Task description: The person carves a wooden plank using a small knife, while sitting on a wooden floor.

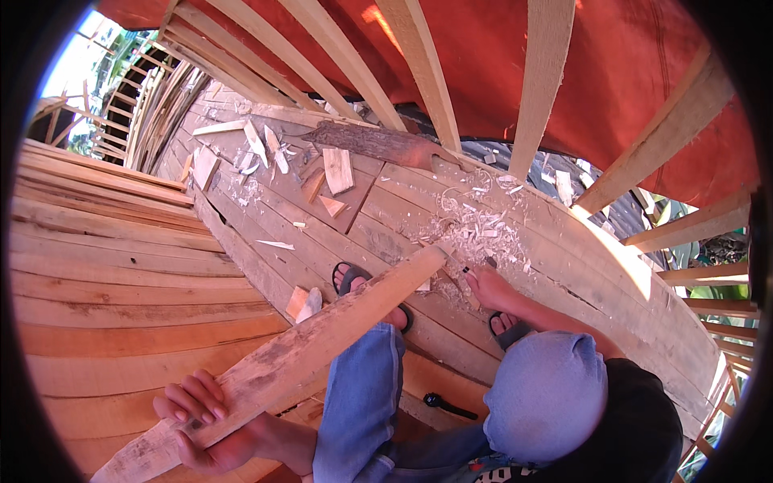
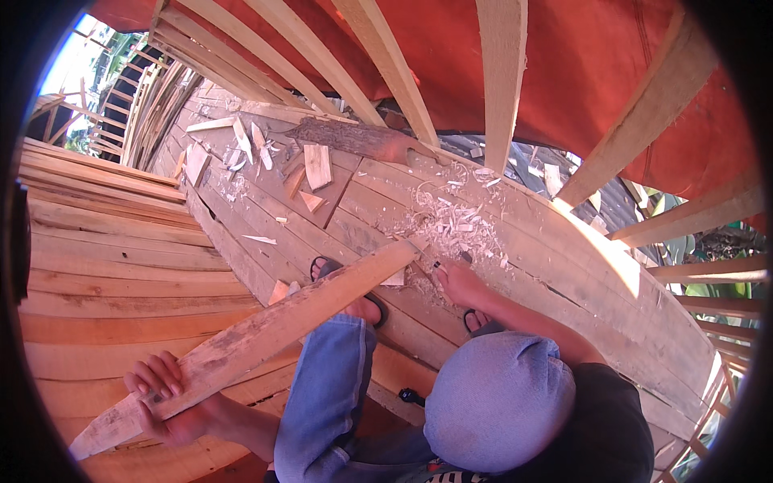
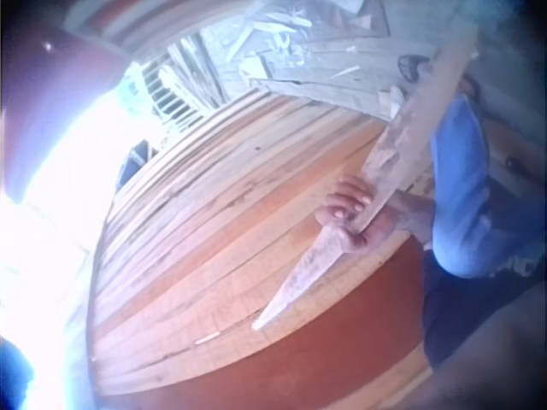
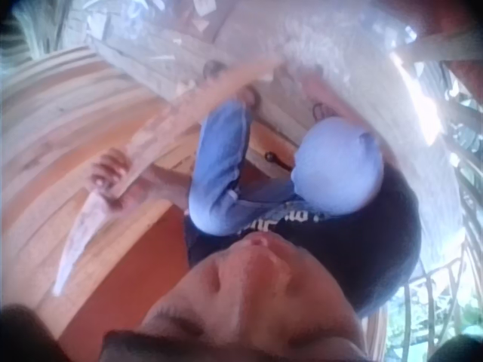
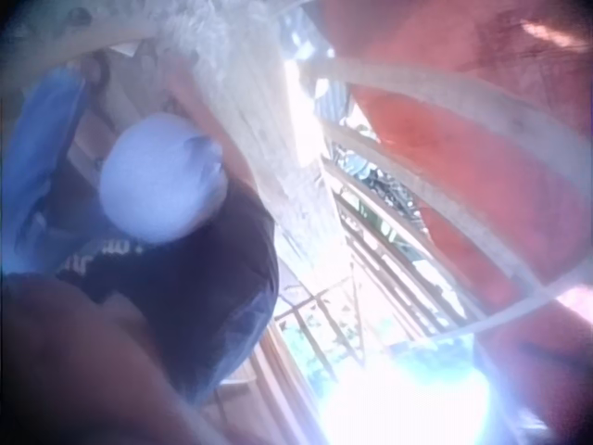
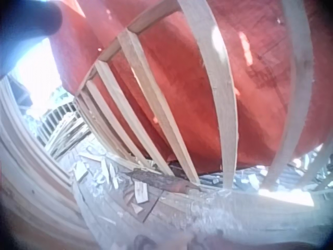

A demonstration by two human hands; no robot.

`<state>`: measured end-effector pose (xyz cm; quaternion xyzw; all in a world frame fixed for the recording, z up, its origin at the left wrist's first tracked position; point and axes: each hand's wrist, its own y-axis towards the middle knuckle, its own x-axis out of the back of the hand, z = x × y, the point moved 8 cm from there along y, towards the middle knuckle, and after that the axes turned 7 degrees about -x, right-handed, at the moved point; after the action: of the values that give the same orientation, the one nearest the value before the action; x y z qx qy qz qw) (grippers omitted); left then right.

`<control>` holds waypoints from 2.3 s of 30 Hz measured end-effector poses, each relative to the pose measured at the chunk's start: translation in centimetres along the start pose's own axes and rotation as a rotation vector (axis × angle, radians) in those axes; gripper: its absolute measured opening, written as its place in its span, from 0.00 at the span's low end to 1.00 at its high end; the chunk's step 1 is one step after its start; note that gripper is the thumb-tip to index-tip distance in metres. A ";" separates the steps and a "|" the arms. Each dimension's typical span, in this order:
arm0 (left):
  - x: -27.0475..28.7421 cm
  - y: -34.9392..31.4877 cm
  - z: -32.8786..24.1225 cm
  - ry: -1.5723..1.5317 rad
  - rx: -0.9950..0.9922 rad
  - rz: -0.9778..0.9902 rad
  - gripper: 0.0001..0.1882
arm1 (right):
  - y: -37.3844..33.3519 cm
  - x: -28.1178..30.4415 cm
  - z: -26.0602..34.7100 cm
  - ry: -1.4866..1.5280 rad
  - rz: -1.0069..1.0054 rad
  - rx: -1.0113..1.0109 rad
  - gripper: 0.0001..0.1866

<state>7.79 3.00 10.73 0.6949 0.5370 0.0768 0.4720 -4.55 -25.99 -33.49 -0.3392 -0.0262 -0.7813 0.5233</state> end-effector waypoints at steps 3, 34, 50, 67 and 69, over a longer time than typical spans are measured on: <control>-0.1 0.4 -0.2 0.023 -0.015 -0.015 0.12 | 0.6 -0.2 1.2 0.000 0.052 -0.060 0.20; 2.8 -1.7 6.0 0.232 0.030 -0.180 0.36 | 1.7 0.6 -2.5 -0.028 0.135 -0.232 0.23; 6.4 -2.3 7.9 0.560 0.217 -0.462 0.24 | 2.2 1.9 -4.3 0.485 -0.065 -0.193 0.19; 4.3 -2.3 8.1 0.148 0.356 -0.466 0.21 | 1.0 1.1 -1.8 0.143 -0.019 -0.115 0.21; 2.1 -2.7 7.7 0.203 0.301 -0.393 0.22 | 1.0 0.5 -0.6 0.126 0.017 -0.087 0.20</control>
<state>11.58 0.27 3.76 0.6284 0.7116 -0.0279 0.3129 -4.17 -27.08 -34.00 -0.3122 0.0436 -0.7970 0.5152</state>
